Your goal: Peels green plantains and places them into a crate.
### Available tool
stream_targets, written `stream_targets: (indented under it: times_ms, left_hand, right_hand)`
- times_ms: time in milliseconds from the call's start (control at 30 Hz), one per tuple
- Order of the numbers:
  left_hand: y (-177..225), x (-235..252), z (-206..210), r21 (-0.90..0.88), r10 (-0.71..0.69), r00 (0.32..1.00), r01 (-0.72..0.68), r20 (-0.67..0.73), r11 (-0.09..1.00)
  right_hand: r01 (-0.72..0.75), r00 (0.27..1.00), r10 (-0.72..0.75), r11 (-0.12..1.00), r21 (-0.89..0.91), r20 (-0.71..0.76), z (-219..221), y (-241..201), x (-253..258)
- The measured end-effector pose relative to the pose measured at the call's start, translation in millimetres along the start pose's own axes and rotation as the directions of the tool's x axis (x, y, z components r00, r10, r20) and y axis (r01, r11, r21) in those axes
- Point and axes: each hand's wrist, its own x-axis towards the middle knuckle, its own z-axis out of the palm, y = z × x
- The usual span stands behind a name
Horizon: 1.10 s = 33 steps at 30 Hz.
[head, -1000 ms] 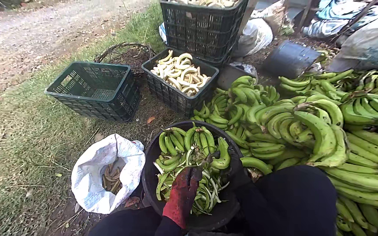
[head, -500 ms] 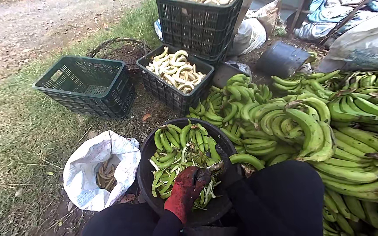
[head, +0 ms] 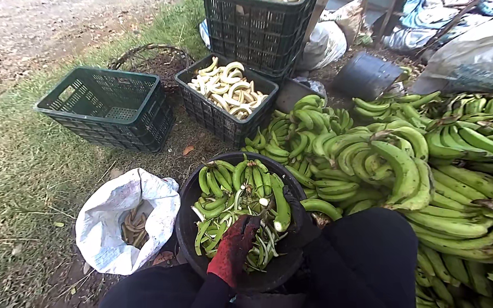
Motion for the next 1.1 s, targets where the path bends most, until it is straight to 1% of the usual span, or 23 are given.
stream_targets:
  times_ms: [67, 100, 167, 200, 233, 300, 333, 367, 400, 433, 467, 500, 533, 567, 600, 633, 667, 733, 800, 867, 967, 1033, 1100]
  left_hand:
    - [9.4, -7.2, 3.0, -0.109, -0.011, 0.999, 0.015, 0.036, 0.994]
    - [15.3, -11.6, 4.9, -0.184, -0.004, 0.998, 0.015, 0.062, 0.983]
    - [26.1, -20.4, 7.8, -0.289, -0.004, 0.995, 0.034, 0.104, 0.957]
    - [29.5, -23.3, 9.3, -0.316, 0.000, 0.994, 0.034, 0.108, 0.948]
    - [31.3, -25.1, 11.7, -0.338, 0.009, 0.996, 0.023, 0.092, 0.941]
    - [30.4, -27.0, 16.8, -0.377, 0.022, 0.997, 0.006, 0.070, 0.926]
    - [26.0, -26.4, 19.6, -0.374, -0.023, 0.996, 0.054, 0.088, 0.926]
    - [17.0, -23.9, 22.5, -0.348, -0.115, 0.984, 0.156, 0.137, 0.924]
    - [5.0, -19.7, 25.9, -0.318, -0.213, 0.956, 0.270, 0.202, 0.909]
    - [-4.6, -14.9, 29.9, -0.309, -0.275, 0.928, 0.346, 0.250, 0.886]
    - [-8.6, -12.0, 32.7, -0.331, -0.294, 0.920, 0.371, 0.260, 0.867]
    - [-6.5, -12.5, 31.7, -0.373, -0.278, 0.933, 0.348, 0.230, 0.860]
    - [-0.7, -14.4, 26.4, -0.395, -0.234, 0.957, 0.283, 0.170, 0.874]
    - [6.8, -15.9, 18.6, -0.372, -0.172, 0.979, 0.201, 0.109, 0.906]
    - [13.5, -15.9, 10.5, -0.296, -0.102, 0.993, 0.116, 0.062, 0.948]
    - [19.1, -14.2, 3.0, -0.168, -0.034, 0.999, 0.038, 0.029, 0.985]
    - [23.9, -11.4, -4.2, -0.009, 0.034, 0.999, -0.034, 0.011, 0.999]
    - [34.8, -8.2, -18.2, 0.252, 0.138, 0.990, -0.141, 0.029, 0.957]
    - [44.0, -8.7, -28.6, 0.396, 0.234, 0.971, -0.238, 0.060, 0.887]
    - [49.9, -10.8, -36.1, 0.473, 0.277, 0.956, -0.290, 0.099, 0.832]
    - [52.4, -10.6, -41.8, 0.502, 0.274, 0.953, -0.301, 0.131, 0.811]
    - [50.6, -6.4, -42.8, 0.492, 0.256, 0.954, -0.299, 0.154, 0.818]
    - [47.3, -3.2, -42.4, 0.465, 0.259, 0.953, -0.302, 0.155, 0.832]
  right_hand:
    - [0.019, 0.999, -0.016, 0.994, -0.110, 0.028, 0.7, -6.0, 0.7]
    - [0.039, 0.999, -0.036, 0.980, -0.196, 0.019, 0.3, -6.8, 3.7]
    - [0.095, 0.993, -0.113, 0.913, -0.397, -0.023, -12.5, 1.9, 16.2]
    - [0.123, 0.986, -0.162, 0.874, -0.470, -0.044, -19.7, 8.2, 23.5]
    - [0.137, 0.978, -0.199, 0.846, -0.516, -0.066, -17.6, 7.8, 24.7]
    - [0.151, 0.973, -0.218, 0.852, -0.502, -0.078, 0.8, -4.5, 17.2]
    - [0.169, 0.974, -0.218, 0.881, -0.443, -0.061, 11.7, -10.7, 14.3]
    - [0.188, 0.977, -0.212, 0.917, -0.352, -0.030, 21.6, -15.4, 12.5]
    - [0.194, 0.980, -0.201, 0.943, -0.271, 0.002, 28.4, -18.9, 12.5]
    - [0.187, 0.982, -0.187, 0.958, -0.218, 0.023, 32.2, -22.6, 15.4]
    - [0.174, 0.985, -0.171, 0.965, -0.198, 0.034, 33.4, -26.4, 19.6]
    - [0.157, 0.988, -0.152, 0.967, -0.201, 0.042, 32.7, -28.5, 22.0]
    - [0.140, 0.990, -0.134, 0.968, -0.207, 0.045, 31.2, -29.1, 22.6]
    - [0.126, 0.992, -0.118, 0.968, -0.216, 0.050, 29.5, -29.5, 22.3]
    - [0.121, 0.992, -0.110, 0.966, -0.230, 0.061, 28.7, -30.6, 21.1]
    - [0.121, 0.992, -0.105, 0.963, -0.242, 0.076, 28.8, -31.9, 19.4]
    - [0.117, 0.992, -0.099, 0.959, -0.258, 0.083, 30.0, -33.2, 17.5]
    - [0.066, 0.997, -0.051, 0.966, -0.249, 0.066, 35.7, -35.5, 15.6]
    - [0.012, 0.998, 0.002, 0.973, -0.230, 0.060, 41.0, -39.5, 15.6]
    - [0.004, 0.997, 0.016, 0.970, -0.244, 0.081, 41.8, -44.0, 18.1]
    - [-0.012, 0.994, 0.042, 0.962, -0.274, 0.103, 47.3, -48.1, 18.8]
    - [-0.087, 0.988, 0.117, 0.962, -0.258, 0.102, 52.6, -48.3, 17.9]
    - [-0.162, 0.976, 0.188, 0.965, -0.205, 0.114, 52.5, -44.7, 19.3]
